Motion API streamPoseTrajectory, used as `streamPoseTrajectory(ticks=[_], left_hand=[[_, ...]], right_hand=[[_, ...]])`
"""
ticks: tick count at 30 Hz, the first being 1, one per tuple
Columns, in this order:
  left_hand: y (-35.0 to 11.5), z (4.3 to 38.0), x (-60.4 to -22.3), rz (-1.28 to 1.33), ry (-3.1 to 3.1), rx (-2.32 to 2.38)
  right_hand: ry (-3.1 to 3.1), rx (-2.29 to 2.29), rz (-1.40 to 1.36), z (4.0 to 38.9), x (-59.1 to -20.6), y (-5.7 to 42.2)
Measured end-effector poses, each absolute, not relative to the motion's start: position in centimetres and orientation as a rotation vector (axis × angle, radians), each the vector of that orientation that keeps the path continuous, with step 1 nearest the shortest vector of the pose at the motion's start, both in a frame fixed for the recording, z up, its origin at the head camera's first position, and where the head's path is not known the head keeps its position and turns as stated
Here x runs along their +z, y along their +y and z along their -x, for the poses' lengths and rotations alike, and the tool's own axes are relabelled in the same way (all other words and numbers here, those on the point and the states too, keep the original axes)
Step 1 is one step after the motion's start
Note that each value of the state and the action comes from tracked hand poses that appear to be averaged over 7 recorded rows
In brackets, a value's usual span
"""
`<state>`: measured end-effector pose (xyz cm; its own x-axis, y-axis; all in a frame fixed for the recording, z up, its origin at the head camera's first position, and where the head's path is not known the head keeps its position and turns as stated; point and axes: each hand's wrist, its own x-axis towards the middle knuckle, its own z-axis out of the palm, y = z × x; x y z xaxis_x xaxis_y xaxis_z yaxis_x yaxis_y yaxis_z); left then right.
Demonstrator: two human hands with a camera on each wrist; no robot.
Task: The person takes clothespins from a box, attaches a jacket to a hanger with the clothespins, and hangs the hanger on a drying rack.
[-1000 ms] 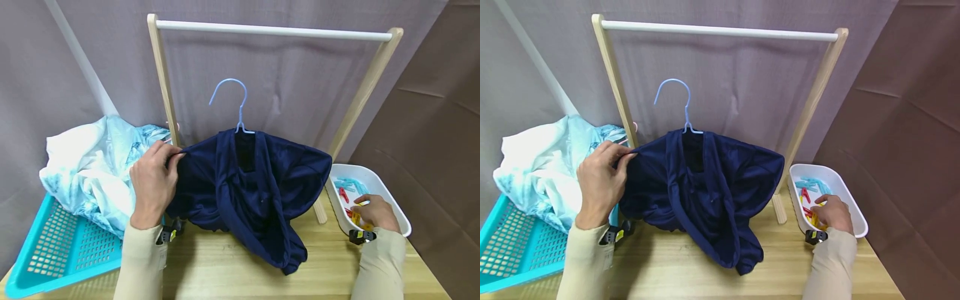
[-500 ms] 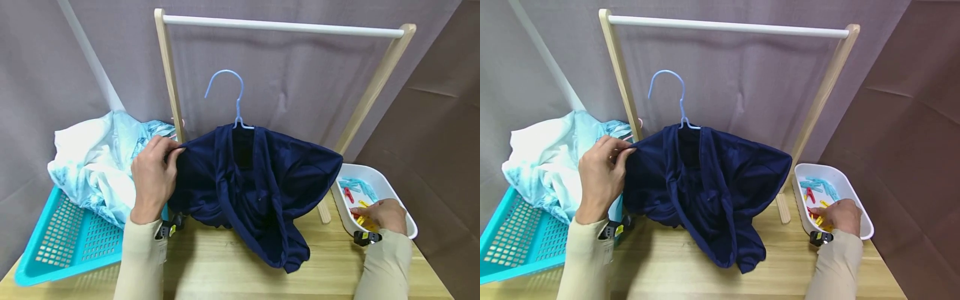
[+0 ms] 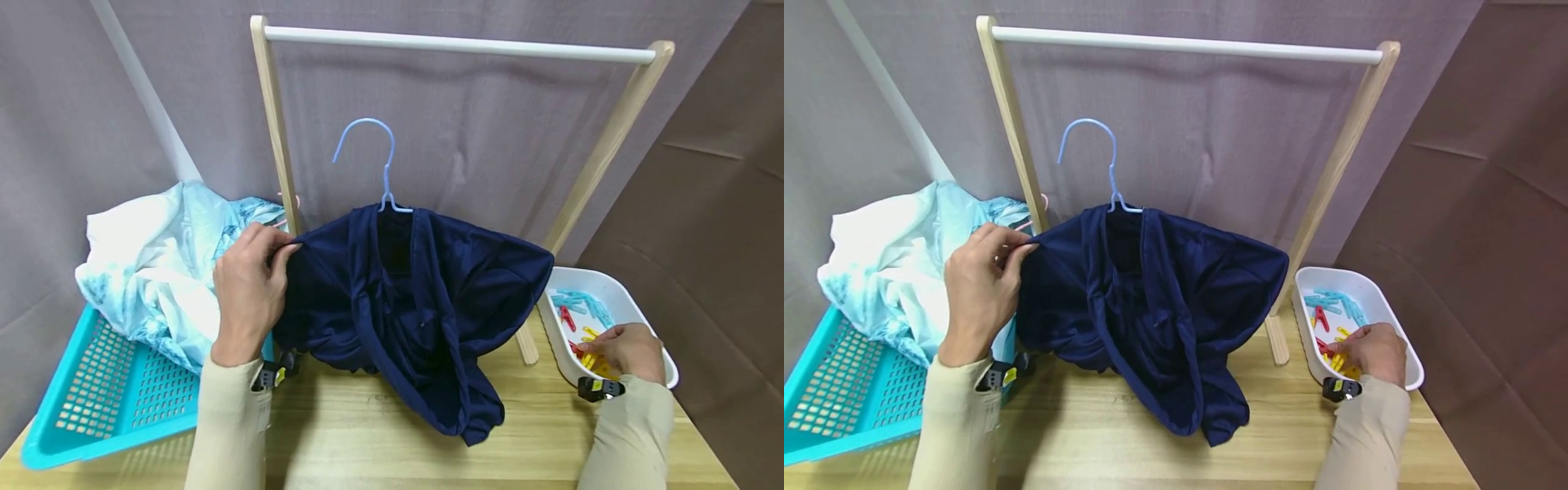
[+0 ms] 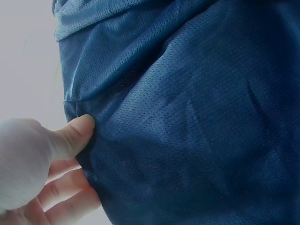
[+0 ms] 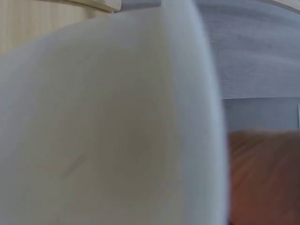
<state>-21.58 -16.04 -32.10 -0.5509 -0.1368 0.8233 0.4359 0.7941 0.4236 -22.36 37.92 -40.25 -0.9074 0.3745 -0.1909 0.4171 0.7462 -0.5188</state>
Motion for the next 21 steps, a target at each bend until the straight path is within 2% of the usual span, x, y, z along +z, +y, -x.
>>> streamPoseTrajectory(ticks=[7,14,21], left_hand=[[-15.97,21.64,-32.49,0.235,-2.022,-0.743],[-15.85,21.70,-32.58,0.241,-2.018,-0.743],[-16.01,21.64,-32.30,0.234,-2.026,-0.732]], right_hand=[[2.748,-0.703,-0.598,22.30,-40.39,37.86],[2.763,-0.753,-0.557,22.19,-40.26,38.26],[2.728,-0.733,-0.289,22.73,-39.68,37.59]])
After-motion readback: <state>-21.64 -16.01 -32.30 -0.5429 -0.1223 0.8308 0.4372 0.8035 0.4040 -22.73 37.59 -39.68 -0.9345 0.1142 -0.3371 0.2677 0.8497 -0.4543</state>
